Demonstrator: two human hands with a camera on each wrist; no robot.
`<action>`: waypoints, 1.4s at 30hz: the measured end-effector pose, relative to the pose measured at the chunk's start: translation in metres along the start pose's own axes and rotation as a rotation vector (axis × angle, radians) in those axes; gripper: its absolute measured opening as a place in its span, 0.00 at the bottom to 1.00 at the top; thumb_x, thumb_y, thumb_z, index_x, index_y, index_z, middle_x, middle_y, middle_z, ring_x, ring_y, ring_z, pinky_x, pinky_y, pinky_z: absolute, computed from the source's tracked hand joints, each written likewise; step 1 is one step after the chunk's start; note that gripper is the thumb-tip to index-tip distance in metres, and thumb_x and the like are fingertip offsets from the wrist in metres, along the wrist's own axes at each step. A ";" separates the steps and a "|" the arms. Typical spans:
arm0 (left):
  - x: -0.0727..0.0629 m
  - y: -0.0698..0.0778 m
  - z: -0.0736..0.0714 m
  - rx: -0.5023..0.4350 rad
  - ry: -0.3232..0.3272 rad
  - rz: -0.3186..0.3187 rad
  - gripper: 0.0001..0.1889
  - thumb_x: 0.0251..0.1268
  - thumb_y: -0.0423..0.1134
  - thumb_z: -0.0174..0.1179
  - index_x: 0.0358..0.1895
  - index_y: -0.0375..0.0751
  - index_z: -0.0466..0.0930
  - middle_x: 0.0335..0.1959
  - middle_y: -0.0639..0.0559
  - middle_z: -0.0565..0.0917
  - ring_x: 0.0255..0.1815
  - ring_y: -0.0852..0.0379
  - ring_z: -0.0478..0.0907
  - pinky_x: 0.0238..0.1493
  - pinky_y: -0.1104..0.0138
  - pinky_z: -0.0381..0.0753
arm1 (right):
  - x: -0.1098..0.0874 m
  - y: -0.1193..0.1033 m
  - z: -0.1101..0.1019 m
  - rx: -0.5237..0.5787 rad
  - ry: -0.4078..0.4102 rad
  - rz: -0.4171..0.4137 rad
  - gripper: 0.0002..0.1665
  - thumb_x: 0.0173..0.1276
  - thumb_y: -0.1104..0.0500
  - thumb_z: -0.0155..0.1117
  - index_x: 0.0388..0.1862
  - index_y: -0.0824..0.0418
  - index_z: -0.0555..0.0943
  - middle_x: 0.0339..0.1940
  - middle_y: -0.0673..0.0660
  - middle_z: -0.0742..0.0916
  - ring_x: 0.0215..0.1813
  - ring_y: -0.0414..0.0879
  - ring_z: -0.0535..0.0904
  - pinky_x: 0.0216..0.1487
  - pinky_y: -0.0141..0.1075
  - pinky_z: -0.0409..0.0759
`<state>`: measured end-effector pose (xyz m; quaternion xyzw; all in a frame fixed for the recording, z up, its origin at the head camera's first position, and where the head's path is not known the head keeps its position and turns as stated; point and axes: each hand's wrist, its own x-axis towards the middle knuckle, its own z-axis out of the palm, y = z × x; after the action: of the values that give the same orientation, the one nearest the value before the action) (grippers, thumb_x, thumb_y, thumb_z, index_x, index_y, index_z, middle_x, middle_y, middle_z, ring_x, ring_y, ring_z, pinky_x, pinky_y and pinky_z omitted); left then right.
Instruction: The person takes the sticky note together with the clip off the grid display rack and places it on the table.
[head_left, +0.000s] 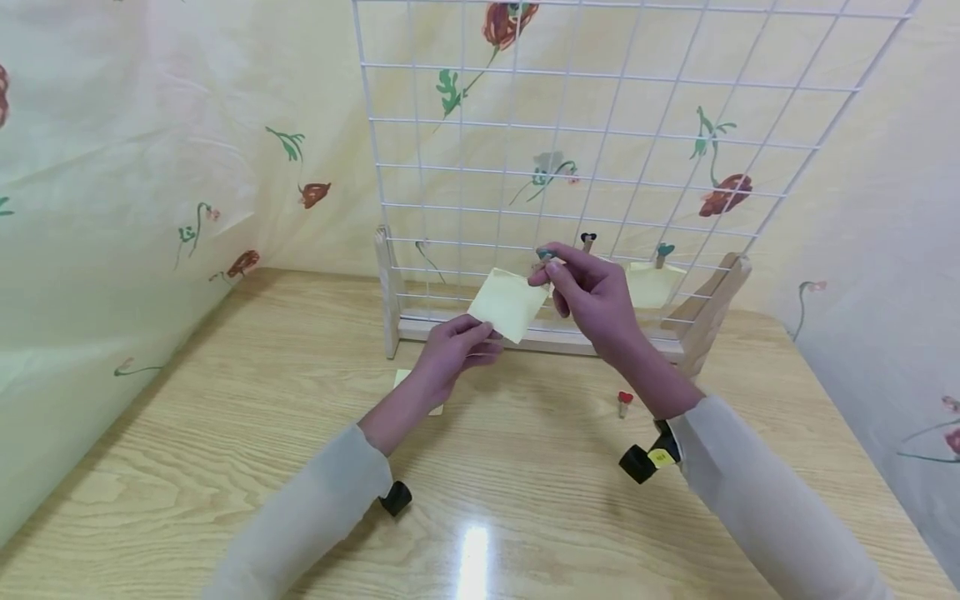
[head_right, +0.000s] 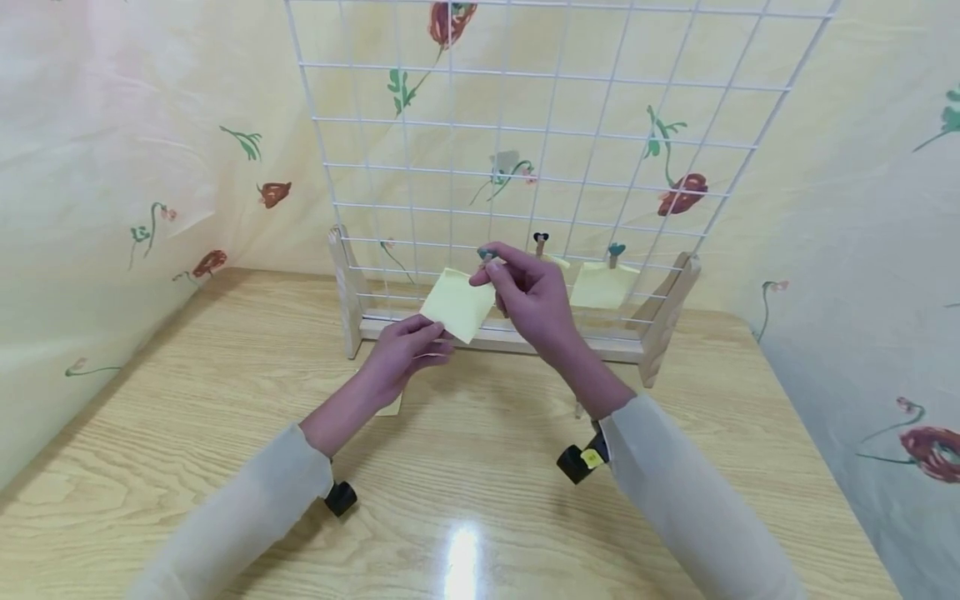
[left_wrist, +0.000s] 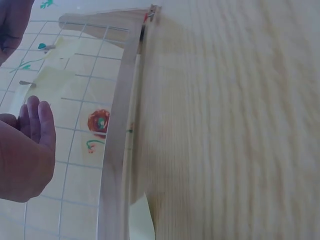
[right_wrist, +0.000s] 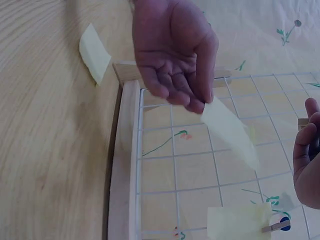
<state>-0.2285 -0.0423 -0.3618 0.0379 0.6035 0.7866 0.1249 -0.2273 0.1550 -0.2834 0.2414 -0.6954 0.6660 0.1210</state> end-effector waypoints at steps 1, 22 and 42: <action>-0.002 0.000 -0.002 0.014 -0.001 0.002 0.08 0.70 0.34 0.55 0.43 0.30 0.76 0.37 0.45 0.84 0.35 0.56 0.84 0.45 0.62 0.84 | -0.002 0.000 -0.001 -0.005 -0.005 0.003 0.15 0.73 0.65 0.55 0.55 0.65 0.80 0.30 0.46 0.88 0.19 0.40 0.67 0.20 0.29 0.66; -0.025 -0.005 -0.023 0.200 -0.068 -0.020 0.05 0.69 0.33 0.55 0.35 0.35 0.76 0.35 0.48 0.83 0.30 0.58 0.81 0.40 0.64 0.83 | -0.050 0.001 -0.025 -0.029 -0.034 0.087 0.14 0.70 0.67 0.57 0.51 0.58 0.83 0.31 0.49 0.89 0.20 0.42 0.71 0.21 0.30 0.70; -0.033 -0.010 -0.038 0.390 -0.154 -0.040 0.06 0.69 0.32 0.55 0.36 0.32 0.76 0.36 0.43 0.83 0.27 0.57 0.78 0.37 0.63 0.81 | -0.088 0.016 -0.068 -0.013 -0.048 0.173 0.14 0.71 0.69 0.56 0.52 0.62 0.82 0.29 0.51 0.88 0.19 0.44 0.68 0.20 0.32 0.69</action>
<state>-0.2026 -0.0836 -0.3783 0.1094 0.7335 0.6472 0.1765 -0.1708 0.2375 -0.3346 0.1956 -0.7207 0.6634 0.0481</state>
